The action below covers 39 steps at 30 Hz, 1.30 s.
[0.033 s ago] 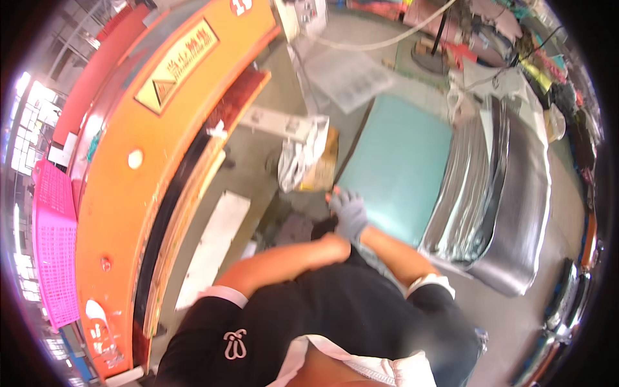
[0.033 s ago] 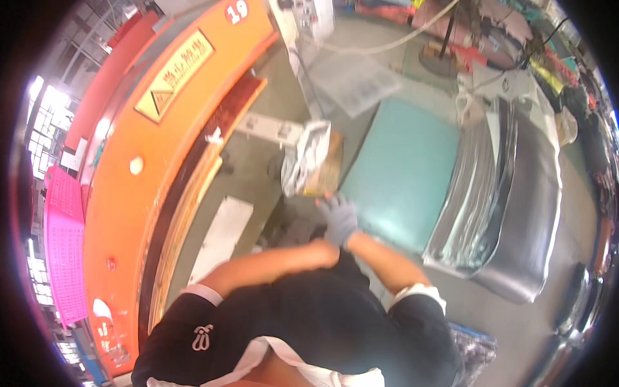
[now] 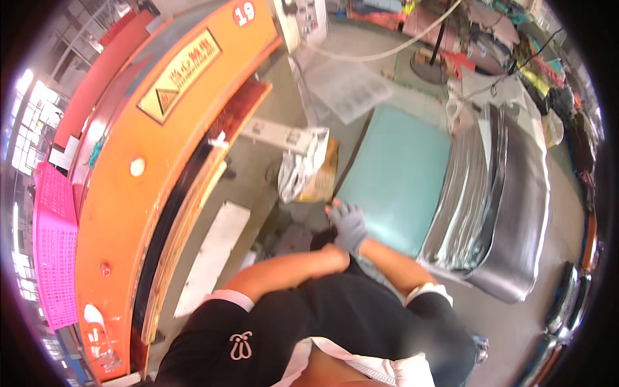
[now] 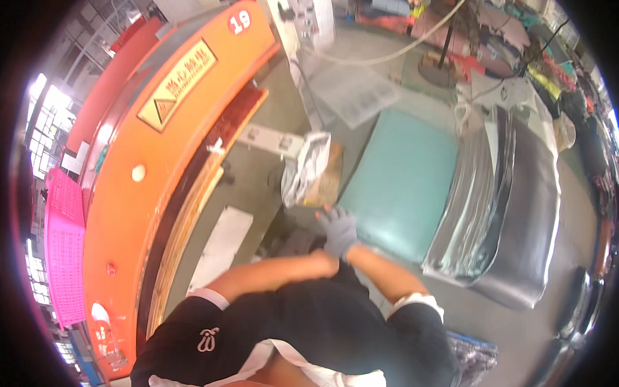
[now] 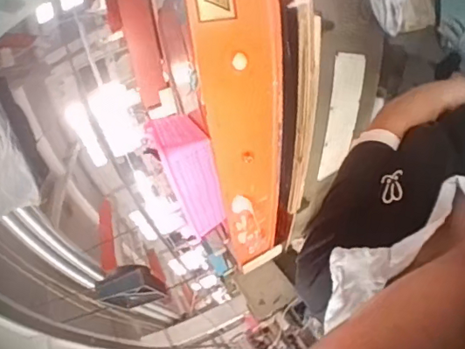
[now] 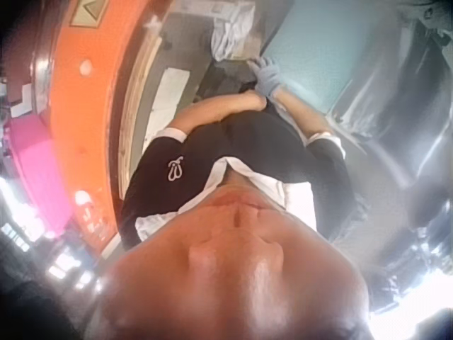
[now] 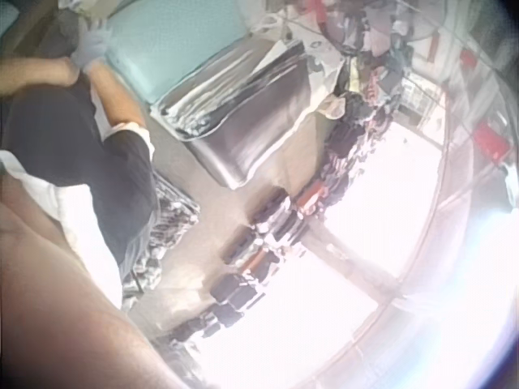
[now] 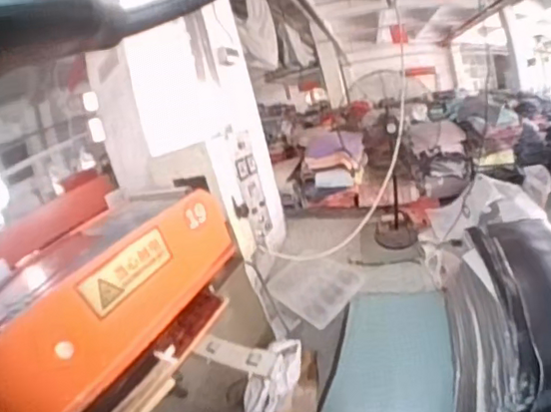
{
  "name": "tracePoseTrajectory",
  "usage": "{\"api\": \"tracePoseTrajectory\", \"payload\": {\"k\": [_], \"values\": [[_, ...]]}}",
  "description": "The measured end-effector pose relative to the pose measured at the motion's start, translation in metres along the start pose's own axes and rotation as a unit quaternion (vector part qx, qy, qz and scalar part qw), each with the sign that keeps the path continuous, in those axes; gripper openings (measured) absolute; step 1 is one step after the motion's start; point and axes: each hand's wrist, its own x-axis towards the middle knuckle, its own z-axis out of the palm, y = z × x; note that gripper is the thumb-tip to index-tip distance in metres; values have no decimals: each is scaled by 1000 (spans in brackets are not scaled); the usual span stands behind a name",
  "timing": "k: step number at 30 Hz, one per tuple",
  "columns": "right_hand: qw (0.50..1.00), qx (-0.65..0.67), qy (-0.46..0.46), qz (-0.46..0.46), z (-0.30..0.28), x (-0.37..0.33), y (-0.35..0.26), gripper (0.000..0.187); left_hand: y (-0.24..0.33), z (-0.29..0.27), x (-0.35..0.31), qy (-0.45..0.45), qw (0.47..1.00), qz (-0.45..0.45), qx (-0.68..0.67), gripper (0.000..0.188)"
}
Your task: The person places a white sheet and a template on a heat press, closes the press, and operates the control panel. They then wipe the control panel with a tissue and reopen the press to remove the template.
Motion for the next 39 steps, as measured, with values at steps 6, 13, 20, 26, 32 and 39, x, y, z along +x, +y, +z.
{"api": "tracePoseTrajectory", "payload": {"k": [6,13,20,26,32,39], "values": [[998,-57,-16,-4,4,-20,-8,80,-15,52,30,42,990,114,-69,28],[947,270,173,31,-1,-56,47,76,-34,63,26,26,979,172,-109,28],[907,317,213,178,33,-32,55,70,-58,77,9,26,971,188,-147,28],[926,273,238,108,42,-19,26,66,-60,75,16,17,967,210,-143,28],[928,270,177,185,59,-12,32,67,-65,75,22,0,963,232,-135,28],[850,335,-34,405,129,10,37,66,-71,79,27,-26,958,249,-137,28]]}}
